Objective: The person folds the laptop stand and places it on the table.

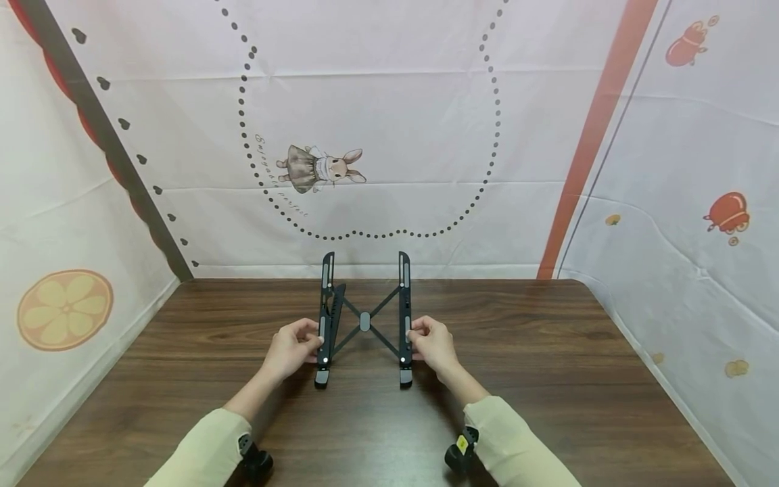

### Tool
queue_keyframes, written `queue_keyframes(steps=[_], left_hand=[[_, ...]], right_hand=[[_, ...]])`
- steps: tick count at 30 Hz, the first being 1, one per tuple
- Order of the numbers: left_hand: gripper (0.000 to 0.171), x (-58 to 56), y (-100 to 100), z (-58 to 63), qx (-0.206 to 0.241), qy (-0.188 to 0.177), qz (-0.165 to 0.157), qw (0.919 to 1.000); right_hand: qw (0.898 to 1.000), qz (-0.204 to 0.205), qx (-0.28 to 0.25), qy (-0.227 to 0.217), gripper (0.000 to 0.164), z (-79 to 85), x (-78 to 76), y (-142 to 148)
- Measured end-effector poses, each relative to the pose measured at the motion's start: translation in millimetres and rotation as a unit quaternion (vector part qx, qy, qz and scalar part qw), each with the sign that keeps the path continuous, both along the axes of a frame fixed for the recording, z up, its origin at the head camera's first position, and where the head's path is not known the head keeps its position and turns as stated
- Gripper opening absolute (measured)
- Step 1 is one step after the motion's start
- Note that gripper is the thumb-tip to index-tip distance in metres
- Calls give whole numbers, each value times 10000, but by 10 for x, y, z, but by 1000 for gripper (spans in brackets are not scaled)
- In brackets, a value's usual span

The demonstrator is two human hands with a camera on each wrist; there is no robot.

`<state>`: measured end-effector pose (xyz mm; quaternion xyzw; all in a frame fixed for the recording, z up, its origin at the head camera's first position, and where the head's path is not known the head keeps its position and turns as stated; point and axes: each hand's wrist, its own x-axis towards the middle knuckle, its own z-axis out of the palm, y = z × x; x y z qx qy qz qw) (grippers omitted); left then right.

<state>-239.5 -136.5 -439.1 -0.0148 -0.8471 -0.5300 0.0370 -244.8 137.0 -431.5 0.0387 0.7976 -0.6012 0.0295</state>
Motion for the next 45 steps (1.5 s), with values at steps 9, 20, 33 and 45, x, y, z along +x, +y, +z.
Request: queue_keyframes(steps=[9,20,33,45], left_hand=[[20,-6,19,-9,-158,180,-127,9996],[20,-21,66,2,-249,177,-134,9994],[21,-8,142,-5,-131,202,-122,9996],[21,-12,217,-16,-65,205,-168,9996]], right_hand=[[10000,2,2,8,13,10,13,-29],[10000,36,-81,30,15,2,3,-62],[9998,-16,-182,-3,12,-8,4,-116],[9999,38,-148,-10,13,-6,14,-148]])
